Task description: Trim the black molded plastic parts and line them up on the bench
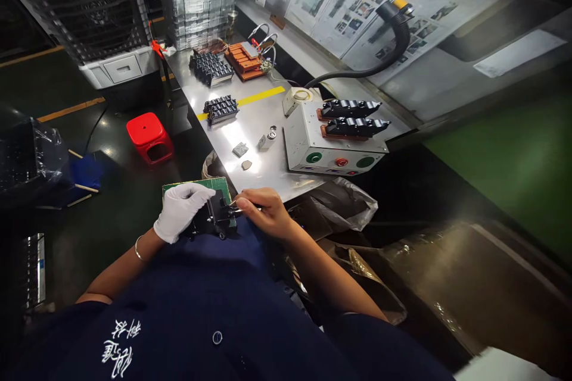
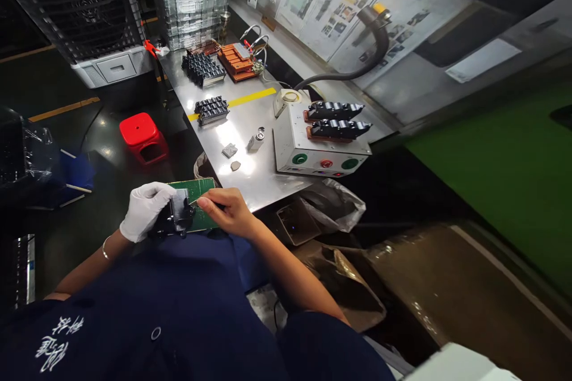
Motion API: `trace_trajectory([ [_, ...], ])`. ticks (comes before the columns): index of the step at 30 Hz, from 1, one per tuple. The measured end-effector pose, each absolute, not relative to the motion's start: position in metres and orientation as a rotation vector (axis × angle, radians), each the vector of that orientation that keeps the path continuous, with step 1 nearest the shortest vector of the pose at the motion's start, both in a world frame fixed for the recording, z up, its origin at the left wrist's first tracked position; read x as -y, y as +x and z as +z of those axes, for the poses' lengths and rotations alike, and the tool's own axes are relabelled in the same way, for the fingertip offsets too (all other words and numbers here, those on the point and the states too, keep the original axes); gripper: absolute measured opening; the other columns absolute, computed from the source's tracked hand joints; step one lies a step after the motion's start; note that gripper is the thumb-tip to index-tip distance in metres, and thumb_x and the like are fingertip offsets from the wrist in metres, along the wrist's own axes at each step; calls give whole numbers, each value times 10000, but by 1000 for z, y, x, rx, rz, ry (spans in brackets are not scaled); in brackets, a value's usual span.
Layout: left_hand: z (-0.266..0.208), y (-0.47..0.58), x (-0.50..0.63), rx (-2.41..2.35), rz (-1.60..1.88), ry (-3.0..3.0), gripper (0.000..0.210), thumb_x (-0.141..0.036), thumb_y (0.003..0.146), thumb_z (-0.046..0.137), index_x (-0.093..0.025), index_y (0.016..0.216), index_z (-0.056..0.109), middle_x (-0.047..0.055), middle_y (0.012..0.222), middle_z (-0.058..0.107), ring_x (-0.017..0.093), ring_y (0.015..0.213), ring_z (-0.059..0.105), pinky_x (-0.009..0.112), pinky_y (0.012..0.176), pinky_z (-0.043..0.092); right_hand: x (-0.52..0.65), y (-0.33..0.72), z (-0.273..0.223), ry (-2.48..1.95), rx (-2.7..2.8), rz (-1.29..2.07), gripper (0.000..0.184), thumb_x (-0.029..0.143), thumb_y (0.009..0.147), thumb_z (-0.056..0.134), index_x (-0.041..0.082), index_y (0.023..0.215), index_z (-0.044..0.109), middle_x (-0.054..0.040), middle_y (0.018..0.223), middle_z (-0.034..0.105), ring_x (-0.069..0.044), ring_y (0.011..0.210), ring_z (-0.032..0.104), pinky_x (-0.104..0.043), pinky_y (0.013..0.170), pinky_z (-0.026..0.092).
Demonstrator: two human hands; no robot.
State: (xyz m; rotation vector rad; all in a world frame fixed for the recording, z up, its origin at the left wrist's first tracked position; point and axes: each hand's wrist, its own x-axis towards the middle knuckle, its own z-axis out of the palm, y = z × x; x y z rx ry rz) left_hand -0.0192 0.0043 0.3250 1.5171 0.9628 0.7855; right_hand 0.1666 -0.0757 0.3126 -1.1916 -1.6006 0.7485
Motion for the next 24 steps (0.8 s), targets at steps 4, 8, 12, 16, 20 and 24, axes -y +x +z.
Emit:
trace_trajectory([
  [4,323,-20,-6,-985,776,1507,205,-369,731,685,-179,694,752,32,707,730,160,674,647,247,649,507,75,164,312,-1198,1645,600,303,273,940,466,159,678,568,33,556,424,-71,500,398,-222,506,332],
  [8,323,-18,-5,-981,763,1503,215,-380,723,693,-175,692,751,32,701,727,158,669,641,245,643,502,74,165,312,-1196,1676,554,285,256,936,483,163,680,569,36,552,428,-70,498,400,-217,508,336],
  [12,323,-17,-5,-989,751,1476,231,-394,710,708,-169,684,748,34,694,724,152,654,632,241,625,493,75,166,312,-1192,1696,599,286,255,935,485,163,672,551,42,552,405,-66,498,381,-218,505,318],
  [16,321,-16,-3,-1005,740,1445,244,-407,702,718,-165,682,746,35,685,720,147,637,623,235,597,484,76,168,311,-1223,1695,744,358,307,942,466,169,612,480,53,544,340,-62,486,321,-225,483,273],
  [20,322,-15,0,-971,726,1463,226,-390,704,715,-169,667,743,30,668,717,141,619,620,230,584,481,76,176,311,-1156,1681,1036,461,386,949,440,181,541,377,61,513,299,-55,463,289,-222,455,240],
  [24,328,-16,-3,-898,721,1532,185,-352,698,712,-179,639,736,22,635,707,144,604,619,236,583,487,78,186,311,-919,1688,1267,485,468,960,384,175,578,444,40,480,431,-66,436,403,-209,451,308],
])
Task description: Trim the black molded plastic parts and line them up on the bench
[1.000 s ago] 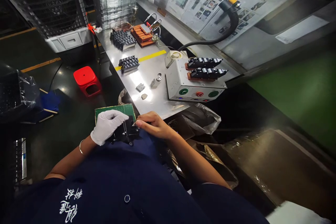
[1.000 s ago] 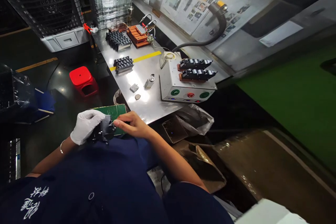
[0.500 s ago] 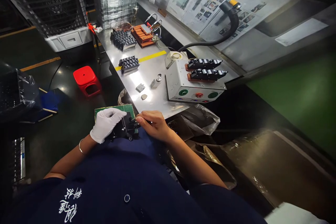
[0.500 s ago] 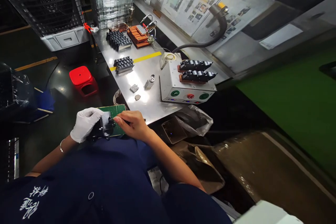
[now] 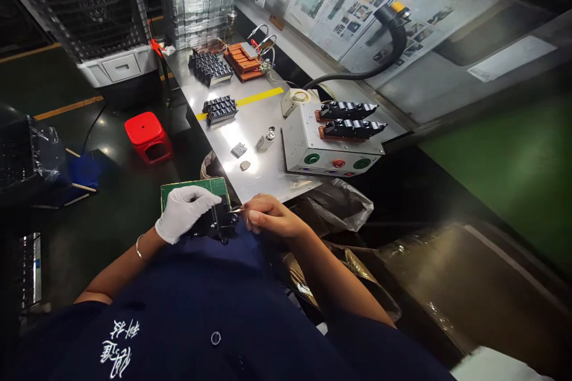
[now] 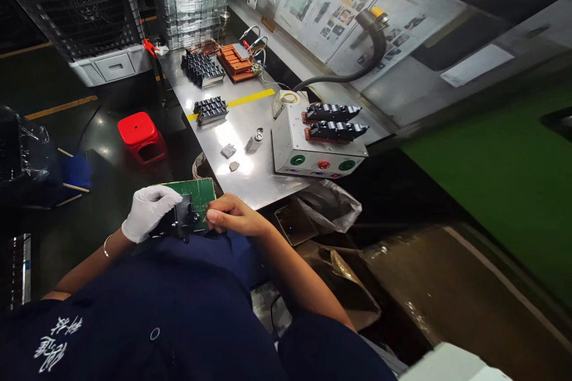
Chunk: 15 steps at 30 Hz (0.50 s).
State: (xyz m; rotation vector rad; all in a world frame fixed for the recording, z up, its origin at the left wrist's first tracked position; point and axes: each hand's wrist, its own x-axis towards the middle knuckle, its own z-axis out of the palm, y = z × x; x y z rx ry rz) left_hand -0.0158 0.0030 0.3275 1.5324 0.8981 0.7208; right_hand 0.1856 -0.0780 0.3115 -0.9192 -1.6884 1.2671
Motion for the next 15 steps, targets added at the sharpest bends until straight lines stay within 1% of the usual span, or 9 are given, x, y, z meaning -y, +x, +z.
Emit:
trace_trajectory([
  [3,331,-17,-6,-875,728,1561,158,-330,687,716,-187,620,729,20,632,707,149,600,622,242,588,494,81,185,314,-1070,1704,1049,456,456,972,361,167,645,494,23,533,488,-71,468,427,-207,474,324],
  [5,333,-16,-6,-865,707,1586,153,-321,690,714,-194,608,727,20,629,706,153,597,626,245,587,497,81,182,316,-1143,1802,881,451,530,933,418,160,705,538,16,575,504,-78,505,430,-212,491,320],
  [7,334,-15,-5,-863,686,1609,159,-324,694,711,-200,595,724,19,622,704,158,591,629,248,578,497,81,179,317,-1162,1906,769,487,621,862,489,158,725,554,20,585,491,-85,525,422,-219,497,306],
  [9,335,-14,-3,-863,675,1621,168,-336,699,709,-204,595,725,21,624,706,163,592,632,252,576,498,80,177,316,-1162,1962,714,510,649,828,520,168,658,515,39,556,431,-81,513,383,-223,487,276],
  [11,333,-12,-2,-863,673,1621,171,-345,702,708,-205,605,730,23,634,710,165,600,635,255,583,500,79,177,315,-1152,1971,693,516,626,851,506,182,594,447,52,538,375,-75,499,347,-223,482,258],
  [15,328,-12,-1,-893,709,1586,161,-341,706,707,-201,634,741,23,657,717,161,623,636,250,602,498,80,177,311,-1165,1981,585,518,550,903,480,191,546,371,51,533,350,-75,499,345,-227,488,247],
])
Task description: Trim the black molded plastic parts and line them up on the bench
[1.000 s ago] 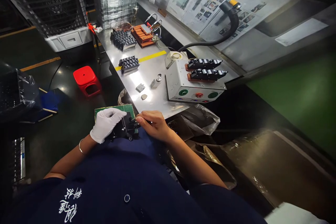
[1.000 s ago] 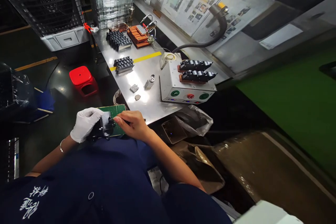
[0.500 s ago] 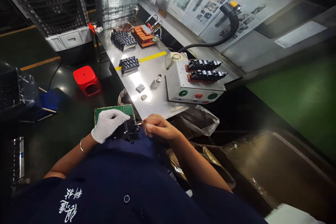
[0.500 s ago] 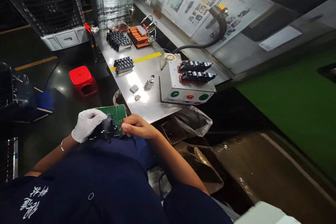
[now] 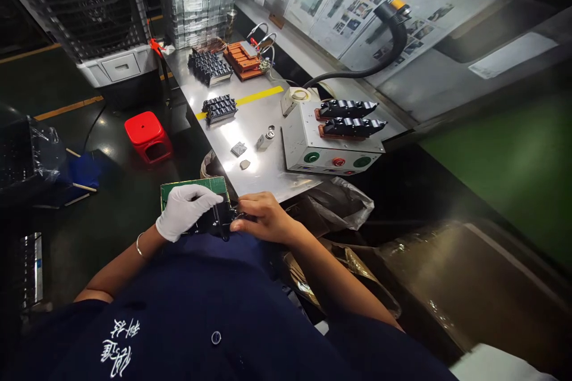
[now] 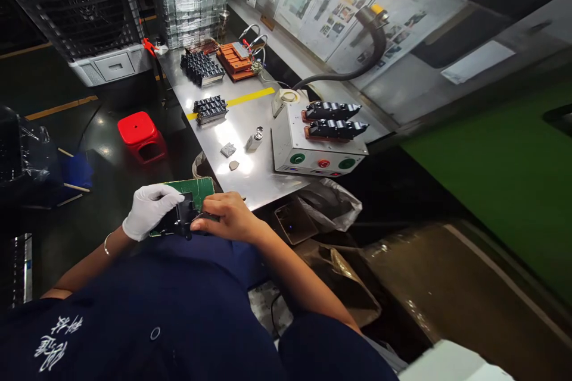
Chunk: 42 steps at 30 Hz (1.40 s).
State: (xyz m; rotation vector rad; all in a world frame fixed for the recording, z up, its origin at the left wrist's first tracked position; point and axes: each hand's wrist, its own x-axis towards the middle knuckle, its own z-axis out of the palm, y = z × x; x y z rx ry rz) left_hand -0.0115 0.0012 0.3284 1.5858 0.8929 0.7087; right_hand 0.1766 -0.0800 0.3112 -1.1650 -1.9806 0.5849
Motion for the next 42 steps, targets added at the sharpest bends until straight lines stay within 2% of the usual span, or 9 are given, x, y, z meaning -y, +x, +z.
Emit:
trace_trajectory([
  [6,322,-8,0,-969,778,1452,182,-355,709,703,-182,669,744,19,679,716,145,640,623,242,628,489,80,175,306,-1289,1901,323,523,635,885,429,179,645,517,24,565,422,-94,516,387,-238,507,281],
  [11,320,-4,3,-1064,806,1351,245,-397,691,708,-155,655,723,15,657,690,136,633,592,244,631,472,79,173,303,-1322,1921,188,546,591,928,368,178,608,525,4,567,445,-103,526,408,-244,508,290],
  [17,315,-3,6,-1094,821,1305,275,-427,703,705,-158,648,703,-1,644,668,121,625,568,230,623,458,78,174,300,-1367,1854,72,535,657,870,424,164,792,614,-18,647,513,-119,568,460,-247,551,344],
  [24,312,-3,6,-1113,816,1306,283,-434,711,699,-158,649,698,-7,638,663,118,617,563,224,608,447,78,177,298,-1430,1929,77,530,632,873,456,180,616,563,-9,588,484,-115,564,438,-256,538,292],
  [29,315,-2,6,-1113,806,1298,284,-430,713,697,-154,646,695,-9,634,659,110,612,549,218,602,439,77,175,299,-1414,1905,24,544,655,867,436,177,635,551,-13,597,493,-117,565,449,-255,536,298],
  [34,315,-1,6,-1139,805,1262,303,-456,694,706,-154,665,703,-5,638,663,114,609,553,221,588,432,77,174,299,-1450,1903,161,554,631,903,389,189,579,474,-2,575,447,-114,540,400,-262,525,266],
  [38,315,0,4,-1141,770,1263,322,-469,664,729,-149,658,693,-5,635,657,111,603,551,224,586,426,79,179,302,-1334,2011,576,531,574,943,357,193,578,421,36,528,393,-86,480,350,-243,488,246],
  [40,316,2,1,-1147,740,1226,358,-499,654,731,-146,651,674,-15,607,634,98,569,529,218,552,410,80,181,304,-1199,2041,777,509,550,958,335,188,619,453,40,536,419,-78,478,373,-225,485,274],
  [42,316,6,-3,-1166,712,1131,412,-548,642,726,-146,631,638,-34,547,581,79,499,480,211,488,370,81,181,304,-1190,1940,783,479,497,983,291,181,692,502,25,577,475,-84,505,419,-217,505,321],
])
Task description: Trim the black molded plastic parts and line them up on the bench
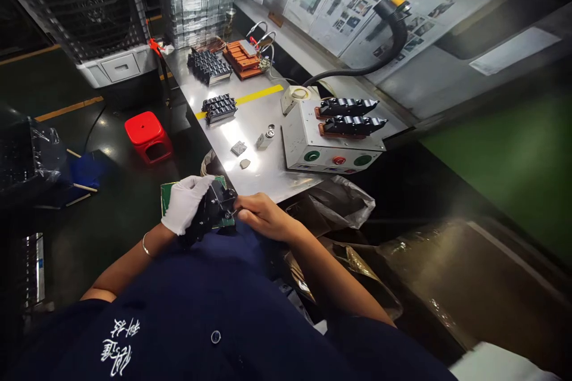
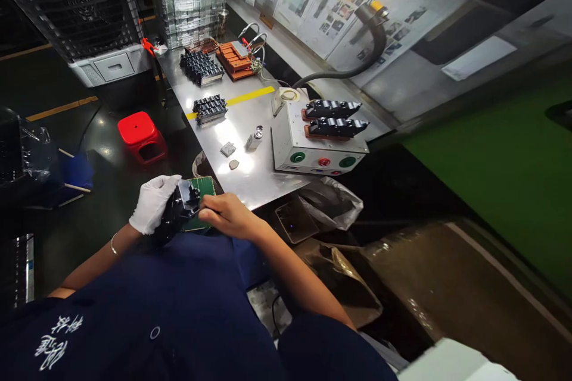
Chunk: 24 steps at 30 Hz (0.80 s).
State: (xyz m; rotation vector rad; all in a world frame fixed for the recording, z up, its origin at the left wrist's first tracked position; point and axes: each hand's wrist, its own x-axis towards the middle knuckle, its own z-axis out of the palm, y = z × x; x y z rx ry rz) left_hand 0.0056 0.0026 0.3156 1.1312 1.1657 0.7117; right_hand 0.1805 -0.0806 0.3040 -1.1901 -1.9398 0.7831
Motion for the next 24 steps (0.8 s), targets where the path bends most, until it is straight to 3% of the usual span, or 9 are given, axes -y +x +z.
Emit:
trace_trajectory([
  [5,311,12,-11,-1146,624,884,489,-603,574,755,-149,635,583,-57,500,511,57,429,417,202,429,316,80,171,297,-1487,1665,262,319,314,970,414,170,742,584,-18,618,545,-118,570,486,-246,565,372],
  [9,305,12,-12,-1133,608,814,485,-585,563,775,-150,646,576,-55,525,523,58,452,436,200,448,342,79,166,291,-1551,1678,55,261,258,946,473,163,760,629,-33,624,589,-130,583,517,-254,569,374],
  [18,304,13,-11,-1136,629,786,477,-571,549,784,-151,645,579,-54,535,530,60,465,447,205,467,356,77,163,289,-1658,1693,26,323,289,958,460,158,724,640,-30,612,591,-115,569,515,-247,559,346],
  [24,309,10,-11,-1181,651,824,503,-590,536,779,-155,599,536,-60,507,496,53,449,417,204,445,318,77,154,284,-1652,1664,206,382,327,978,399,166,695,598,-12,590,562,-101,565,501,-230,565,345],
])
